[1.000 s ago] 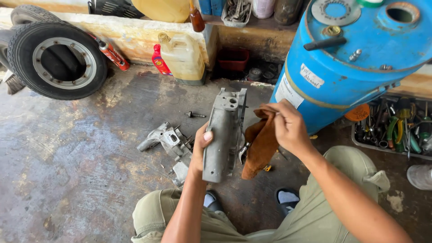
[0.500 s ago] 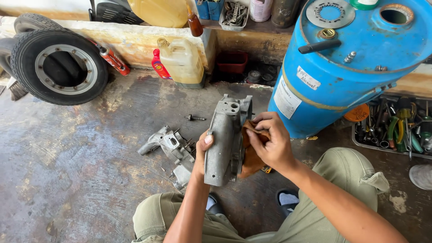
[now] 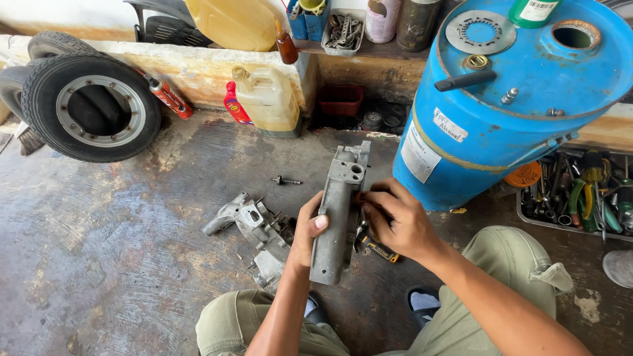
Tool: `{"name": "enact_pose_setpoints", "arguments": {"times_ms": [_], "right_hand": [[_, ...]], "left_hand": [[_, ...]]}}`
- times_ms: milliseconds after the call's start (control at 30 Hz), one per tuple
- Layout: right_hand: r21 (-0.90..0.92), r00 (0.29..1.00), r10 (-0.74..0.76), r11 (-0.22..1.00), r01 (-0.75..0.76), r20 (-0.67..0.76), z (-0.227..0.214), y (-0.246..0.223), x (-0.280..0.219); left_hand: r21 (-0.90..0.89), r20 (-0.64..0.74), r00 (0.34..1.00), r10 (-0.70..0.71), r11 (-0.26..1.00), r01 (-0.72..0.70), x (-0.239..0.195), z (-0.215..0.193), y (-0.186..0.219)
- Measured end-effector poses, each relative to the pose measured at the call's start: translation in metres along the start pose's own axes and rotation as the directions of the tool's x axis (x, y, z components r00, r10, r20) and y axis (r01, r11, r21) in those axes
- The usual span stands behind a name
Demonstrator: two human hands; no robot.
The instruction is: Cleaning a motorcycle engine casing by scraping residue with a screwdriver and wiping with a cloth
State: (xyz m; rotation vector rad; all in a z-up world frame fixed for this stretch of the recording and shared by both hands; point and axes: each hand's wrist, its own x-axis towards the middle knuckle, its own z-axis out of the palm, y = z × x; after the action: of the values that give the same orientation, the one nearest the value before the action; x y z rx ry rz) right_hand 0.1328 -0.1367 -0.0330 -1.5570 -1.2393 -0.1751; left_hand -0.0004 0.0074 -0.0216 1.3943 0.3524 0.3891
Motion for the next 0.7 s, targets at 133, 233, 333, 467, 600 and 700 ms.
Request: {"name": "enact_pose_setpoints", "arguments": {"times_ms": [133,233,333,467,600,700], "right_hand": [[0.017,0.996,-0.001,1.0,0.002,-0.09,-0.012,0.008,0.007],[0.019,0.973,-0.021,0.999,0.026,-0.231,-0.024,-0.006,0.023],[-0.065,0.973,-0.145,0.989,0.135,-0.182,-0.025,-0.024,0.044],[-0.144,0.939,-0.241,0.949,0.281,0.244,-0.015,-0.023,0.055],[-0.062,0.961,-0.156,0.983,0.174,0.227,-0.007,0.013,0.033],[-0.158,0.954,-0.204,0.957,0.241,0.222,-0.009,0.031,0.006]], "left_hand": [[0.048,-0.071,0.997,-0.003,0.999,0.007,-0.003,0.007,-0.007],[0.061,-0.093,0.994,-0.061,0.996,0.066,-0.004,0.009,-0.013],[0.056,-0.074,0.994,-0.085,0.994,0.09,-0.007,0.017,-0.004],[0.226,-0.036,0.989,-0.145,0.963,0.149,-0.013,-0.005,-0.038],[-0.142,0.107,0.993,-0.056,0.987,0.071,0.008,-0.006,-0.03],[-0.112,-0.18,0.947,-0.265,0.962,0.248,-0.01,0.033,0.055]]}}
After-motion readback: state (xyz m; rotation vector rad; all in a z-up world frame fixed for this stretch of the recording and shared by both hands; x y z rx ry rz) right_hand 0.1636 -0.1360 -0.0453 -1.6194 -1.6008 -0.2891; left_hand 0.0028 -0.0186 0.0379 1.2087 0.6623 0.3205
